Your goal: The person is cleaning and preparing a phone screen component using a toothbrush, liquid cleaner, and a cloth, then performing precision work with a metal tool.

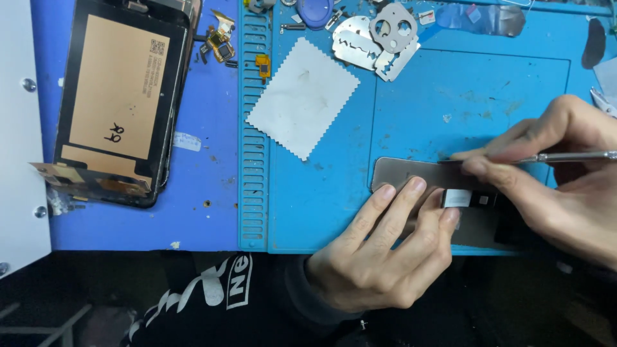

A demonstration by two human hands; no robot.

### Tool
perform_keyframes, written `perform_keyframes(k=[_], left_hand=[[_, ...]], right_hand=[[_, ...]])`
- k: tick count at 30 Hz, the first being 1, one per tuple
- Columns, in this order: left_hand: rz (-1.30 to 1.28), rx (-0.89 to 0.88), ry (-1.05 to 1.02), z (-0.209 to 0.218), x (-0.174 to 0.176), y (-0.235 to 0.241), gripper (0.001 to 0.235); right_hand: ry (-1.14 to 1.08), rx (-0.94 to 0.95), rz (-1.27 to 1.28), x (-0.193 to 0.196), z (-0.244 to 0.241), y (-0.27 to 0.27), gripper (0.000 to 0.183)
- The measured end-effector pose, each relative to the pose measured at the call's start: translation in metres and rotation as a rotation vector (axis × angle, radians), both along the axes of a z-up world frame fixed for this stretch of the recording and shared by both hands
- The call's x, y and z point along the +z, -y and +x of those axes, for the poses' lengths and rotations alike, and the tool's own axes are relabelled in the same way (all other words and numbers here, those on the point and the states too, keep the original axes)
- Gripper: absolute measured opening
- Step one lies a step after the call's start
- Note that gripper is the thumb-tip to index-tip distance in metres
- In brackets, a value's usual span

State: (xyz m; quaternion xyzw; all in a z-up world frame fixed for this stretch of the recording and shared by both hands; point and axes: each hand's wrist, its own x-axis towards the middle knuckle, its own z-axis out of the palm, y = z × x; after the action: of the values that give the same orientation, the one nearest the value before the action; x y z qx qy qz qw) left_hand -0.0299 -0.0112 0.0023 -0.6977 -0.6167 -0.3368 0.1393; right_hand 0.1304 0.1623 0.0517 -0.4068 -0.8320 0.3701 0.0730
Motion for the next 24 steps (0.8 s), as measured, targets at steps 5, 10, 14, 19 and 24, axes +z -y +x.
perform_keyframes(k=[5, 10, 14, 19, 24], left_hand=[[0.023, 0.039, -0.021, 0.007, -0.013, 0.004, 0.008], [0.028, 0.043, 0.004, 0.004, -0.004, 0.003, 0.008], [0.035, 0.05, 0.021, 0.01, -0.016, 0.006, 0.008], [0.041, 0.053, 0.03, 0.006, -0.012, 0.006, 0.009], [0.035, 0.064, 0.036, 0.007, -0.013, 0.007, 0.01]], right_hand=[[0.319, 0.048, -0.02, -0.029, 0.047, -0.025, 0.01], [-0.072, 0.101, -0.063, 0.005, -0.024, 0.005, 0.02], [-0.019, 0.147, -0.072, -0.002, -0.005, -0.008, 0.022], [-0.02, 0.061, -0.133, -0.004, -0.02, -0.001, 0.02], [-0.095, 0.268, -0.115, 0.002, -0.025, -0.002, 0.018]])
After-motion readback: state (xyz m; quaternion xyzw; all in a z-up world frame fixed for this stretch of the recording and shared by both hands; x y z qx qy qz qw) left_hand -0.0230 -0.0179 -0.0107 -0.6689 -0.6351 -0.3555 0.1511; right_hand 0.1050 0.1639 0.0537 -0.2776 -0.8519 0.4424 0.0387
